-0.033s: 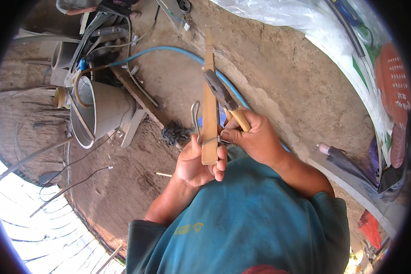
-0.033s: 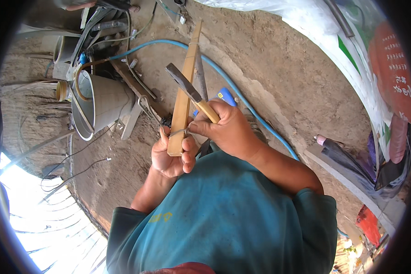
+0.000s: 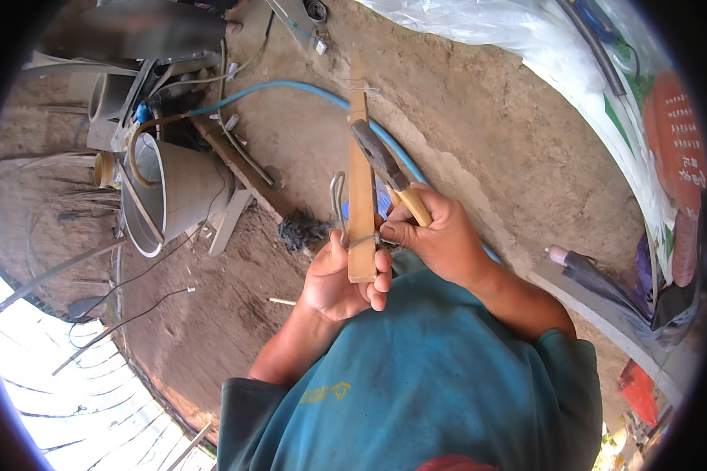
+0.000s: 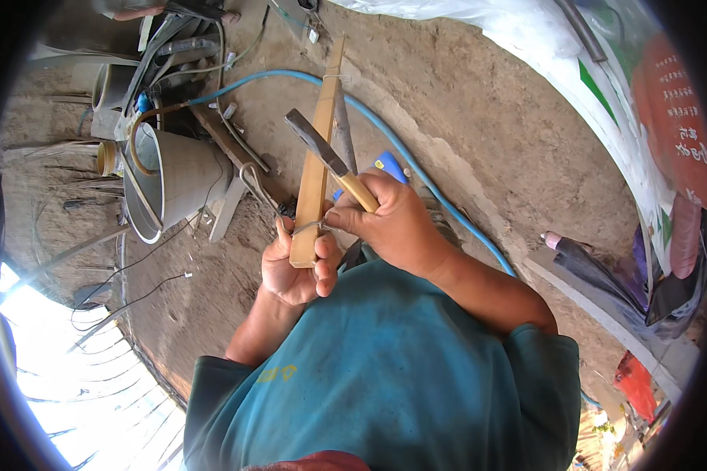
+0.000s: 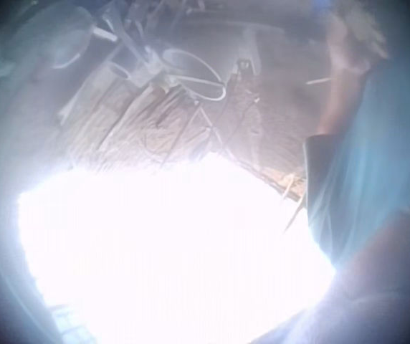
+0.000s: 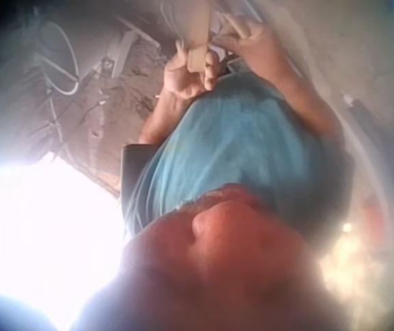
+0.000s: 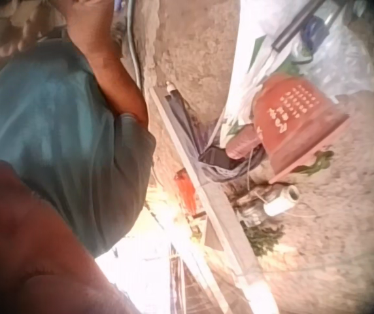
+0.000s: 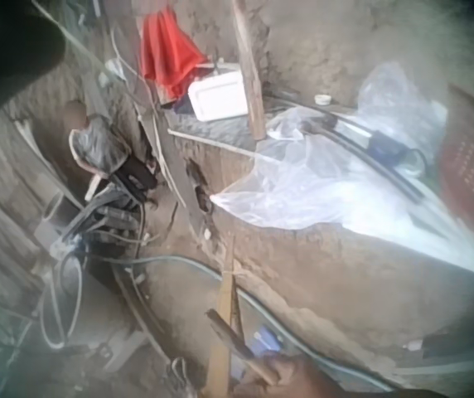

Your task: The person assembles a small wooden device by inserting a metal wire through a wooden piece and bending it with pliers. They repeatedly adjust and tighten the wire to secure it in place.

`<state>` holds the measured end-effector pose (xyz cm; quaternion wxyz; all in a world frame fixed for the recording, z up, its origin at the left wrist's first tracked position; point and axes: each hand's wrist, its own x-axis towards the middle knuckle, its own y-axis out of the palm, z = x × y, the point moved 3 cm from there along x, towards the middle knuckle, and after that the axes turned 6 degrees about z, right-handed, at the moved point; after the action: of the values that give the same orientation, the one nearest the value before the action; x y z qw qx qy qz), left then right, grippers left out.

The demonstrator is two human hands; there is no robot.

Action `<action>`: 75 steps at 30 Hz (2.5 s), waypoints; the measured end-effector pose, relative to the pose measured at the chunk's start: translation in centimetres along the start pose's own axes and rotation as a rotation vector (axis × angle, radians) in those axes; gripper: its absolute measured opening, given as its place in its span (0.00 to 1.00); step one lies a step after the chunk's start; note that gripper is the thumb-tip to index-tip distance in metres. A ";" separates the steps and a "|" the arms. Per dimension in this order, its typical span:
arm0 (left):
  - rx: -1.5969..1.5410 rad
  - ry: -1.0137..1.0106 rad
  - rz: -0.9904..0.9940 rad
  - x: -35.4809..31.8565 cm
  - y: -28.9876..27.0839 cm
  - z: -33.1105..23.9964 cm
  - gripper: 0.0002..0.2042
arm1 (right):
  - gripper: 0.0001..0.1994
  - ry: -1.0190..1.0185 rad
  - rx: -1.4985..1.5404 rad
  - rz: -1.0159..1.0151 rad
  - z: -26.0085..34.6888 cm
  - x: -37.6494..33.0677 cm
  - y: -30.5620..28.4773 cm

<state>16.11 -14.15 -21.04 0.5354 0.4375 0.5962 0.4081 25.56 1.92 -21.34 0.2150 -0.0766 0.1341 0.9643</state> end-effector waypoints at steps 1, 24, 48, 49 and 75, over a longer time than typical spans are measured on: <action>0.003 0.000 -0.006 0.3 0.2 0.0 0.34 | 0.09 -0.015 -0.053 -0.021 0.3 -0.1 -0.2; 0.028 -0.067 0.079 1.1 -0.7 -0.7 0.29 | 0.10 -0.410 -0.444 -0.107 3.8 -3.7 -1.0; 0.020 -0.117 0.136 1.5 0.5 -0.7 0.34 | 0.04 -0.221 -0.421 -0.180 8.4 -4.5 2.1; 0.040 -0.136 0.115 1.7 1.1 -0.2 0.34 | 0.04 -0.258 -0.527 -0.224 8.8 -4.6 2.6; -0.087 -0.304 0.266 6.4 -4.3 -9.2 0.23 | 0.07 0.539 0.808 -1.603 -29.7 -44.4 -28.5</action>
<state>6.33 -9.41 -26.11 0.5787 0.5456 0.4274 0.4300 80.45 0.56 -46.96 0.7876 -0.2865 0.4115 0.3582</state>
